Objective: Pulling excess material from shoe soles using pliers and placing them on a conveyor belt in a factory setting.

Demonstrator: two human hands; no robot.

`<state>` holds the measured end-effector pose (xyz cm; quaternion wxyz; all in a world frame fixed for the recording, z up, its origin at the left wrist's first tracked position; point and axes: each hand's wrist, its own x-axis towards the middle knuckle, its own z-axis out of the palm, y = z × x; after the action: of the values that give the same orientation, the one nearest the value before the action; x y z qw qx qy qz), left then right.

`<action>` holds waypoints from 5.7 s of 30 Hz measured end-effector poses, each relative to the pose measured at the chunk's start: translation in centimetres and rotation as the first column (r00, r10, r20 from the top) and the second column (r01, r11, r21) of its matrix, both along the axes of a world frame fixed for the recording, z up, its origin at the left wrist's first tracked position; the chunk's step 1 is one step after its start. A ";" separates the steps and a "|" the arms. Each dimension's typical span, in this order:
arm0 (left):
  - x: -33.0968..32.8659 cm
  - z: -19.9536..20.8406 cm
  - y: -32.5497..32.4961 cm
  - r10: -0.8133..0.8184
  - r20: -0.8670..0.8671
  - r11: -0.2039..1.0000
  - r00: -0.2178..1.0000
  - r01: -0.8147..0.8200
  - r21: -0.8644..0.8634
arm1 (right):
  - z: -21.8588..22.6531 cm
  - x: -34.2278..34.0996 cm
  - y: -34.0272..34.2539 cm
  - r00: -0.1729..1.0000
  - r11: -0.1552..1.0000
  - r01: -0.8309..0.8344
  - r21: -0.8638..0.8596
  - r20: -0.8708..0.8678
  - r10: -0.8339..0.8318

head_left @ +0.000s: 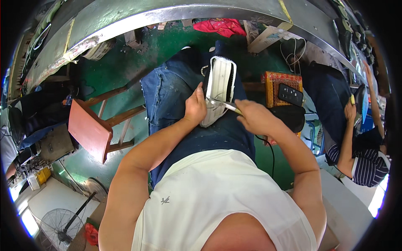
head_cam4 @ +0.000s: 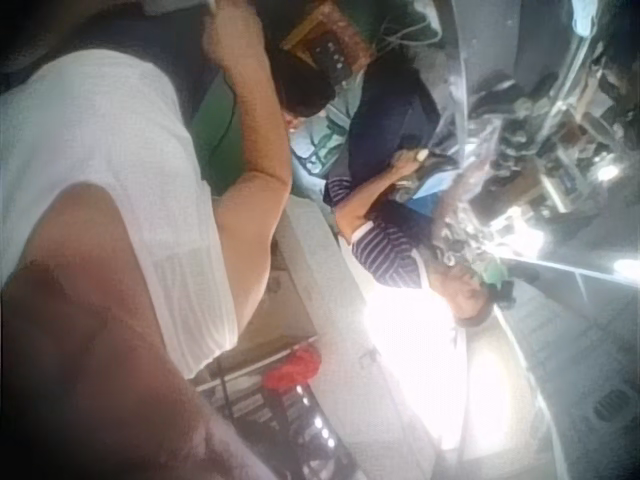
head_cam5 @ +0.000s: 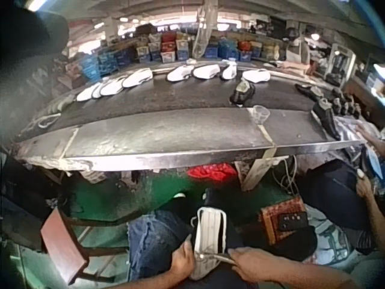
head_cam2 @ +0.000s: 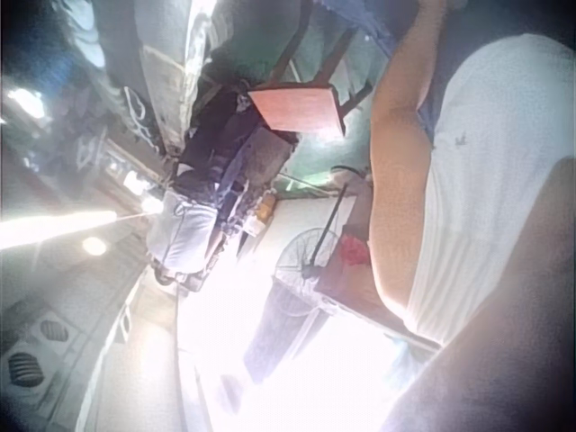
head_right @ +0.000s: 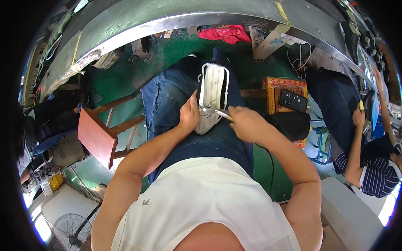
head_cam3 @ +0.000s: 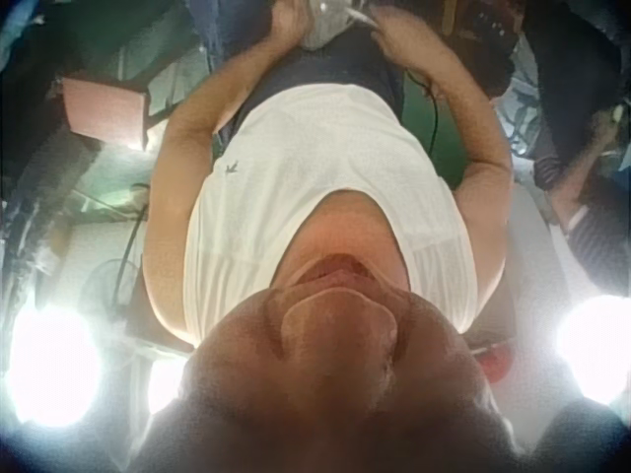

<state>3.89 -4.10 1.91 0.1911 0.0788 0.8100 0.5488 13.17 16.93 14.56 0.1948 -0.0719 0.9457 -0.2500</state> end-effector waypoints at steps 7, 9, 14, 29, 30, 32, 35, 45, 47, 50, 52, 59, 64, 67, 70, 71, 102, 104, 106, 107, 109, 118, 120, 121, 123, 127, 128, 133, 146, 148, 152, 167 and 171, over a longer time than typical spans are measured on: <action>-0.2 0.5 -0.6 -0.216 -0.341 0.975 0.915 0.219 -0.031 | -1.0 -2.4 0.5 0.973 0.972 0.134 0.193 -0.211 -0.092; -0.7 1.4 -0.4 -0.299 -0.442 0.953 0.846 0.287 -0.094 | -3.3 -1.4 0.6 0.961 0.971 0.195 0.135 -0.224 -0.162; -2.3 4.1 0.1 -0.582 -0.254 0.803 0.773 0.496 -0.332 | -3.0 -1.2 4.4 0.968 0.972 0.230 -0.046 0.113 -0.224; 0.4 2.3 -2.2 -0.320 0.160 0.938 0.934 0.336 -0.086 | -3.0 -3.0 2.8 0.963 0.964 0.254 -0.076 0.109 -0.245; 0.1 1.9 -2.5 -0.329 0.149 0.940 0.932 0.339 -0.044 | -2.7 -2.1 2.0 0.962 0.936 0.273 -0.222 0.076 -0.263; -0.4 2.2 -2.4 -0.360 0.149 0.931 0.921 0.365 -0.004 | -3.1 -0.6 1.0 0.983 0.957 0.172 -0.233 -0.021 -0.181; -0.5 5.4 -2.8 -0.492 0.195 0.865 0.848 0.502 -0.001 | -3.7 0.3 1.1 0.965 0.965 0.222 -0.141 0.170 -0.197; -7.5 20.8 -2.0 -0.456 -0.297 0.877 0.839 0.481 0.012 | -6.3 5.3 2.8 0.699 0.351 0.637 -0.686 0.321 -0.640; -8.1 20.2 -0.2 -0.344 -0.216 0.832 0.914 0.403 0.382 | -6.2 5.2 2.3 0.714 0.340 0.611 -0.715 0.310 -0.628; -10.4 18.2 3.4 -0.349 -0.190 0.916 0.918 0.377 0.137 | -5.3 4.9 2.1 0.721 0.322 0.622 -0.714 0.362 -0.592; -12.3 15.5 5.6 -0.389 0.065 0.910 0.919 0.394 -0.127 | -4.7 4.9 1.9 0.713 0.318 0.657 -0.684 0.425 -0.558; -4.7 6.1 -0.7 -0.338 0.097 0.931 0.936 0.347 -0.110 | -0.5 2.8 2.1 0.918 0.829 0.383 -0.409 0.271 -0.290; -2.6 7.3 -0.2 -0.412 -0.259 0.878 0.873 0.306 -0.367 | -0.2 -0.6 2.4 0.987 0.938 0.156 -0.309 0.070 -0.141; -1.8 7.6 0.1 -0.450 -0.311 0.860 0.837 0.312 -0.404 | 3.7 -4.3 2.4 0.962 0.978 0.118 -0.175 0.266 -0.069; -2.1 5.2 -0.3 -0.204 -0.188 0.977 0.961 0.188 -0.099 | 5.3 -5.8 2.2 0.901 0.999 -0.046 0.013 0.432 0.036; -2.2 3.0 -0.5 -0.078 0.091 0.977 0.993 0.058 0.203 | 4.6 -5.8 1.9 0.901 0.999 -0.052 0.011 0.433 0.043; -4.7 4.3 1.9 -0.447 -0.236 0.893 0.863 0.448 -0.053 | -6.9 0.4 2.3 0.530 -0.130 0.848 -0.514 0.827 0.187; -4.8 4.3 2.1 -0.454 -0.334 0.887 0.826 0.453 -0.087 | -6.4 -0.1 4.4 0.543 0.006 0.832 -0.554 0.818 0.187; -4.8 4.9 2.2 -0.468 -0.306 0.882 0.829 0.460 -0.101 | -5.5 -0.8 5.6 0.556 0.083 0.816 -0.572 0.815 0.162; -5.0 5.3 2.2 -0.476 -0.285 0.879 0.832 0.463 -0.114 | -5.1 -1.0 6.1 0.573 0.166 0.791 -0.589 0.808 0.139; -4.9 4.7 1.8 -0.457 -0.309 0.888 0.834 0.448 -0.104 | -5.1 -0.6 7.0 0.562 0.185 0.793 -0.581 0.814 0.145; -4.6 5.0 1.7 -0.513 -0.235 0.857 0.826 0.478 -0.193 | -5.5 -5.6 3.6 0.793 0.546 0.608 -0.576 0.481 -0.375; -4.6 5.2 1.7 -0.428 -0.202 0.902 0.881 0.402 -0.157 | -5.5 -5.9 3.5 0.790 0.648 0.589 -0.483 0.512 -0.336; -4.9 5.2 1.8 -0.400 -0.042 0.900 0.915 0.384 -0.206 | -5.5 -5.7 3.2 0.843 0.653 0.532 -0.539 0.409 -0.349; -5.3 5.1 1.6 -0.341 0.120 0.898 0.932 0.361 -0.252 | -5.3 -5.0 2.7 0.914 0.674 0.395 -0.625 0.191 -0.358; -5.9 4.4 1.2 -0.445 0.103 0.874 0.890 0.456 -0.168 | -3.7 -4.5 1.9 0.932 0.878 0.341 -0.335 0.240 -0.270; -6.0 4.7 1.3 -0.465 0.128 0.869 0.876 0.479 -0.121 | -3.9 -3.8 1.9 0.945 0.876 0.326 -0.356 0.138 -0.296; -5.7 3.7 1.1 -0.443 0.154 0.883 0.883 0.460 -0.098 | -3.6 -3.0 1.6 0.949 0.921 0.308 -0.239 0.150 -0.278; -8.2 4.7 1.6 -0.440 0.604 0.894 0.665 0.392 0.218 | 0.1 0.8 0.1 0.988 0.996 -0.061 -0.064 0.139 0.069; -8.1 4.1 1.6 -0.423 0.593 0.900 0.685 0.391 0.192 | 0.8 -0.1 -1.7 0.990 0.990 -0.120 0.067 0.077 0.115; -7.7 3.9 1.0 -0.431 0.574 0.901 0.697 0.298 0.315 | 2.8 -2.8 -3.4 0.975 0.925 -0.219 0.309 0.102 0.197; -4.0 4.8 0.2 -0.419 0.399 0.905 0.815 0.343 0.251 | -2.8 2.6 -0.4 0.869 0.927 0.357 -0.118 0.406 -0.283; -1.7 4.6 -1.0 -0.427 0.522 0.861 0.739 0.156 0.484 | -3.1 3.6 -0.6 0.911 0.952 0.283 -0.114 0.342 -0.230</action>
<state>2.18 -5.11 6.47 0.5077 0.0638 0.5468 0.6627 16.73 16.33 11.42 0.3065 0.0799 0.8786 -0.3573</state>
